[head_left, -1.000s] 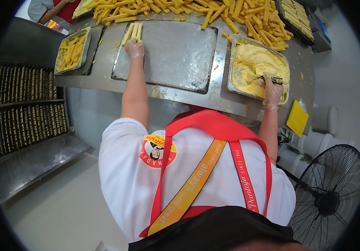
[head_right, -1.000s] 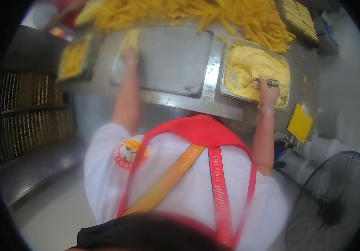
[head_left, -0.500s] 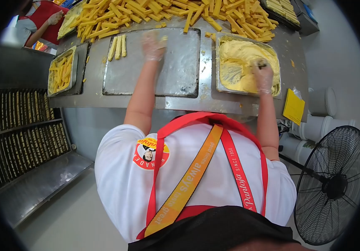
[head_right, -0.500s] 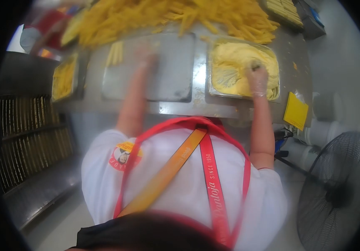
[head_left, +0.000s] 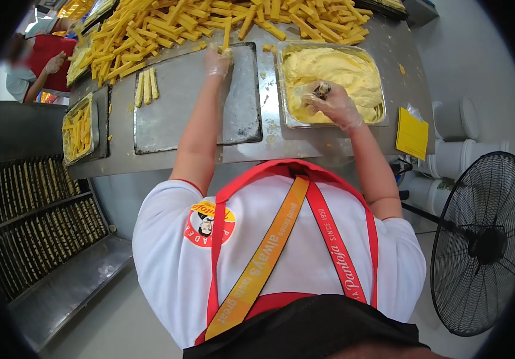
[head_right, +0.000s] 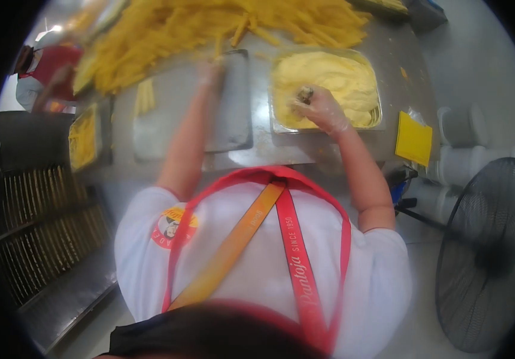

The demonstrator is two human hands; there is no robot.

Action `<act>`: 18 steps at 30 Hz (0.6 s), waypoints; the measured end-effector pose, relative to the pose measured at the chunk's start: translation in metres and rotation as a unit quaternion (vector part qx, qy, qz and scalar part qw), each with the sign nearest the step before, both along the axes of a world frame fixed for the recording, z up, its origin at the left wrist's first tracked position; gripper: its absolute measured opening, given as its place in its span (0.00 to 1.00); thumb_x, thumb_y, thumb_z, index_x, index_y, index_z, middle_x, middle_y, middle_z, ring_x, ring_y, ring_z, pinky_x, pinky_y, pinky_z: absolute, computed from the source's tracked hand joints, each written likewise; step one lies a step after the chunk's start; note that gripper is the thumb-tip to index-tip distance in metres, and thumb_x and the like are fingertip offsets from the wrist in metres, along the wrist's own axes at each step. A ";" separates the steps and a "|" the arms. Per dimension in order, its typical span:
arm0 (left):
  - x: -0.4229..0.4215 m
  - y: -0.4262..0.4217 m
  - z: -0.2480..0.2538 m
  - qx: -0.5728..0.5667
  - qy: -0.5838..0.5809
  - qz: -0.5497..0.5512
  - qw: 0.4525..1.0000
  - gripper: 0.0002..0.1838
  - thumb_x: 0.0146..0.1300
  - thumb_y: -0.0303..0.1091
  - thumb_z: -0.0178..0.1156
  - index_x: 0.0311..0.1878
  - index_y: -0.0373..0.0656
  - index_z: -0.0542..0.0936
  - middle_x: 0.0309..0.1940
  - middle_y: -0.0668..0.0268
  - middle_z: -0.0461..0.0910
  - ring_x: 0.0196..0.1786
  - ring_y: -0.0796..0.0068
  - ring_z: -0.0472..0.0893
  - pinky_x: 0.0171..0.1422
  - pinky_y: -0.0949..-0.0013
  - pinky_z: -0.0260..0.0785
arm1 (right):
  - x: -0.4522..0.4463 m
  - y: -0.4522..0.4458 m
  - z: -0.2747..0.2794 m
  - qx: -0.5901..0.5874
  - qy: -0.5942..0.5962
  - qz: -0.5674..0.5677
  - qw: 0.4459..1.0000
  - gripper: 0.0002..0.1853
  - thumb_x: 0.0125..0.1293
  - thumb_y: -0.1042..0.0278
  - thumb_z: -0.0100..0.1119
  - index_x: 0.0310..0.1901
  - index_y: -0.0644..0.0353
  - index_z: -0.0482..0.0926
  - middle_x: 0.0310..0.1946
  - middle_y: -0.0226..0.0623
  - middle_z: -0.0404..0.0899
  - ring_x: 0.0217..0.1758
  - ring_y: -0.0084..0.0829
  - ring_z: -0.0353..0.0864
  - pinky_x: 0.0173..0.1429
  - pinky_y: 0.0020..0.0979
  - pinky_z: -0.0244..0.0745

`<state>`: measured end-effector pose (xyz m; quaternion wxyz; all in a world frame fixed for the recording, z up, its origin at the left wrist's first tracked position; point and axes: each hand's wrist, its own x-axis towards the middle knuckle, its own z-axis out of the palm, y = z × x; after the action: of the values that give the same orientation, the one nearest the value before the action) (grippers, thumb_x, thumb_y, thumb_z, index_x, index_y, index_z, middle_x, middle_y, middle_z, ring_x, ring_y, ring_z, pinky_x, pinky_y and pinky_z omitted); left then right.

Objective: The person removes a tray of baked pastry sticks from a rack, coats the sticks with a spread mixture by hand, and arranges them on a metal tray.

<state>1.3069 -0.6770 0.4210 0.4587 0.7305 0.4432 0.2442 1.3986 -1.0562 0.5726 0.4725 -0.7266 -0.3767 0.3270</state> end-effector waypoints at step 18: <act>-0.046 -0.217 0.123 0.218 -0.032 -0.238 0.946 0.17 0.54 0.30 0.67 0.47 0.41 0.78 0.35 0.52 0.83 0.37 0.50 0.84 0.42 0.56 0.76 | 0.042 -0.020 0.012 0.096 -0.140 -0.161 0.972 0.11 0.63 0.64 0.67 0.38 0.64 0.81 0.29 0.30 0.82 0.35 0.22 0.83 0.39 0.31 0.77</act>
<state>1.2610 -0.8937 0.5443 0.3470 0.8886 0.1776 0.2418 1.4407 -1.0765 0.5847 0.5287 -0.7677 -0.3469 0.1041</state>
